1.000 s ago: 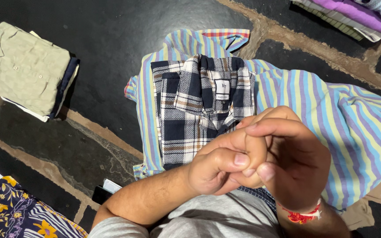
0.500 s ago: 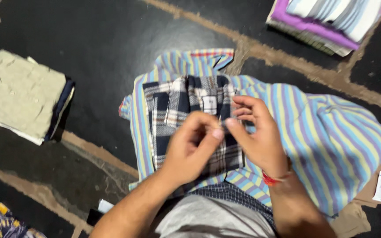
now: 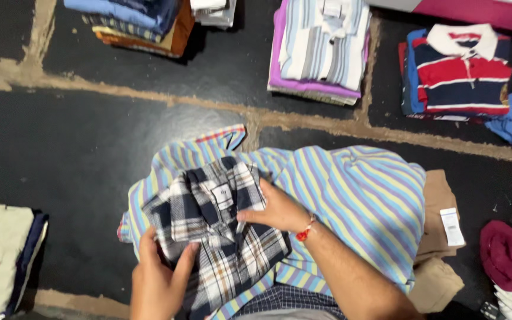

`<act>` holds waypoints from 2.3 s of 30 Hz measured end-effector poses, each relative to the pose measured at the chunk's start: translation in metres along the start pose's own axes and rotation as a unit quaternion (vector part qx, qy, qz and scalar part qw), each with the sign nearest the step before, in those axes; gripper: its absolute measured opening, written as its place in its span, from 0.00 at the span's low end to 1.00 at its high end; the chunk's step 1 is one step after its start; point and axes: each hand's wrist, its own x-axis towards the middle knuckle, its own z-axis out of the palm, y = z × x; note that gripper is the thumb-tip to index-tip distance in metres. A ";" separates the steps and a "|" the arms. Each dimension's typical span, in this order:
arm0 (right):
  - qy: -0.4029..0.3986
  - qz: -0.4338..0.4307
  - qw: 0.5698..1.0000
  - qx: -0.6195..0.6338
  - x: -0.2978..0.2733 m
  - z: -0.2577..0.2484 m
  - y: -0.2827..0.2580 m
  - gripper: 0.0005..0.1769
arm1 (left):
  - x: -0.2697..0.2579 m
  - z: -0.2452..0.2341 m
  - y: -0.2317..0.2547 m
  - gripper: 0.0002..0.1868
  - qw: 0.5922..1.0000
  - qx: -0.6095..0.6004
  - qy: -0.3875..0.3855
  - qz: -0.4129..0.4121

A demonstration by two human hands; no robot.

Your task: The person folds several shirts one by one by hand and places them into organized stacks on the floor.

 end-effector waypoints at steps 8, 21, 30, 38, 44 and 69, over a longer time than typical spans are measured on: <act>0.053 -0.025 0.922 0.383 -0.028 -0.028 0.010 0.51 | 0.016 0.033 -0.012 0.40 0.835 -0.511 -0.121 0.165; 0.111 0.114 0.972 -0.174 0.005 -0.225 -0.047 0.32 | 0.071 0.051 -0.019 0.52 0.958 -0.190 -0.207 0.049; 0.383 0.243 0.886 -0.103 0.144 -0.342 0.037 0.61 | 0.132 0.111 -0.117 0.52 0.840 -0.378 -0.221 0.320; 0.360 0.086 0.929 0.008 0.188 -0.355 0.088 0.42 | 0.176 0.166 -0.154 0.33 0.688 -0.627 -0.106 -0.350; 0.323 0.042 0.942 0.078 0.224 -0.322 0.078 0.45 | 0.147 0.161 -0.159 0.32 0.704 -0.607 -0.110 -0.351; 0.037 -0.116 0.937 0.327 -0.006 -0.085 -0.018 0.62 | 0.059 0.061 0.157 0.23 0.784 -0.064 -0.106 0.609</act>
